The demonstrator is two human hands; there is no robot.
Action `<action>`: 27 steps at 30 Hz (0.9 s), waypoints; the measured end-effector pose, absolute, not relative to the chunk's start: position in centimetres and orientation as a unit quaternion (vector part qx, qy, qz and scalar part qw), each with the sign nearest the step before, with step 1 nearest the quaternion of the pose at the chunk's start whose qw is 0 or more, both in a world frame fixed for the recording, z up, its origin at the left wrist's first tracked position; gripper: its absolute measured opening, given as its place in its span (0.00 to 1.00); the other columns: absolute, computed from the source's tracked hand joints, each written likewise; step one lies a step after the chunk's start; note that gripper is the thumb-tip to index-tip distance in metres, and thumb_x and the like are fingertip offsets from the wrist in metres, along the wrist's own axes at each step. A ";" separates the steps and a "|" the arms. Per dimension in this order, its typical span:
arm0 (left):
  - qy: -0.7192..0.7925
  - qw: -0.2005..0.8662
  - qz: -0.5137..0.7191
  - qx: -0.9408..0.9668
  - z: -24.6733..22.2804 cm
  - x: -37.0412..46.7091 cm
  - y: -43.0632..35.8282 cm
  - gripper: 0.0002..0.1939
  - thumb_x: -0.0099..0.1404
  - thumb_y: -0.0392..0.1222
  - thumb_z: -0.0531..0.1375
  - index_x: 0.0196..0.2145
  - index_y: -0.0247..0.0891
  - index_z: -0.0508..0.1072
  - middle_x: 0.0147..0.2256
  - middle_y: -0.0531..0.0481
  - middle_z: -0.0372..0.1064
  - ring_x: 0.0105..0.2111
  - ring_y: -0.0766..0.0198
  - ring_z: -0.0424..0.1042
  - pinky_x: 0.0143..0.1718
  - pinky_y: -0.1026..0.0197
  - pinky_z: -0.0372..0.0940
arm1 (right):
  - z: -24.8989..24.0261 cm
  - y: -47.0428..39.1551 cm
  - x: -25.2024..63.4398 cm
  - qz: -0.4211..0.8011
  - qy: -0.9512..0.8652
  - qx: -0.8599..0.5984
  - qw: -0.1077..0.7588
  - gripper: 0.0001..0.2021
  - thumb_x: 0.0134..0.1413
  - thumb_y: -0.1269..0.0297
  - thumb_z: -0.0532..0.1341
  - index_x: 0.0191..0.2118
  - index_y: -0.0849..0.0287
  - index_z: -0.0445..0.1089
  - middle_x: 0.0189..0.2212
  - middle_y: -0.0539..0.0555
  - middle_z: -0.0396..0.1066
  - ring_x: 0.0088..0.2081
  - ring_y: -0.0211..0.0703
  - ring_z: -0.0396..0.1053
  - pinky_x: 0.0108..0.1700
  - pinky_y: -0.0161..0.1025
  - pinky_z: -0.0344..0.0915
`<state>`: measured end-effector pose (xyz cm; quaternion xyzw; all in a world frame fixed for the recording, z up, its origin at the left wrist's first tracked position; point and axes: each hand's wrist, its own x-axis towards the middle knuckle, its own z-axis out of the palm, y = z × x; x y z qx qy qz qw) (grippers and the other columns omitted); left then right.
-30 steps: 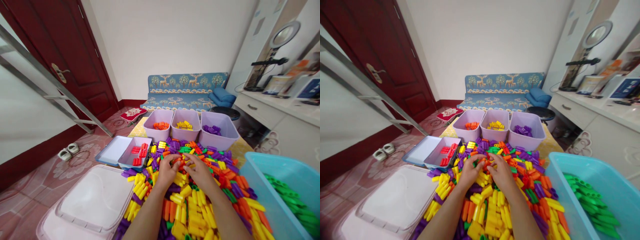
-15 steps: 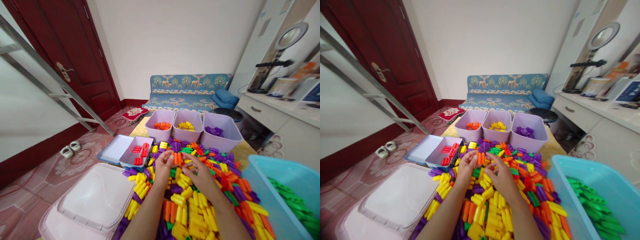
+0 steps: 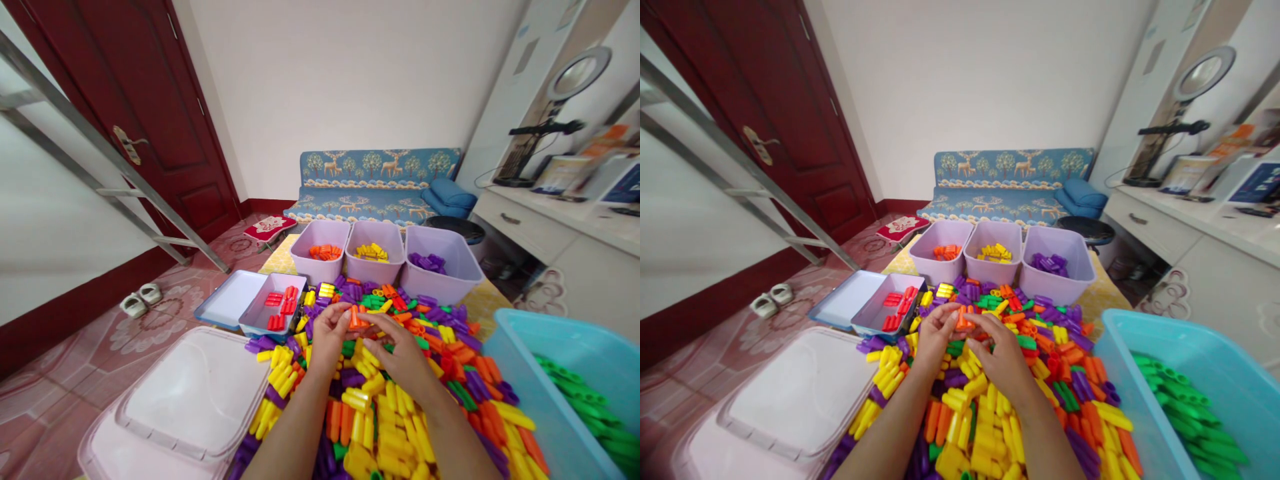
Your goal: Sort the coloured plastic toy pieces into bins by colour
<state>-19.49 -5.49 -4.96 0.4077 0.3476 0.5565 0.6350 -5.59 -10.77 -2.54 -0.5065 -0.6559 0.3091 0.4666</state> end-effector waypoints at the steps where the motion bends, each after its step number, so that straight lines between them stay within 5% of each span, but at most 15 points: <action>1: 0.347 0.635 0.555 0.411 -4.9 -19.5 -5.5 0.21 0.52 0.51 0.68 0.39 0.34 0.73 0.27 0.50 0.75 0.24 0.65 0.75 0.26 0.65 0.71 | -2.5 -10.8 -5.6 0.306 -0.656 -0.507 0.468 0.17 0.52 0.70 0.58 0.49 0.52 0.70 0.46 0.54 0.69 0.41 0.43 0.71 0.41 0.41 0.70; 27: 0.351 0.636 0.553 0.409 -4.8 -19.5 -5.6 0.22 0.51 0.52 0.68 0.38 0.34 0.73 0.26 0.51 0.75 0.23 0.63 0.76 0.25 0.64 0.72 | -2.6 -10.6 -5.4 0.303 -0.654 -0.506 0.473 0.18 0.52 0.69 0.59 0.50 0.51 0.71 0.46 0.54 0.71 0.40 0.44 0.72 0.42 0.43 0.70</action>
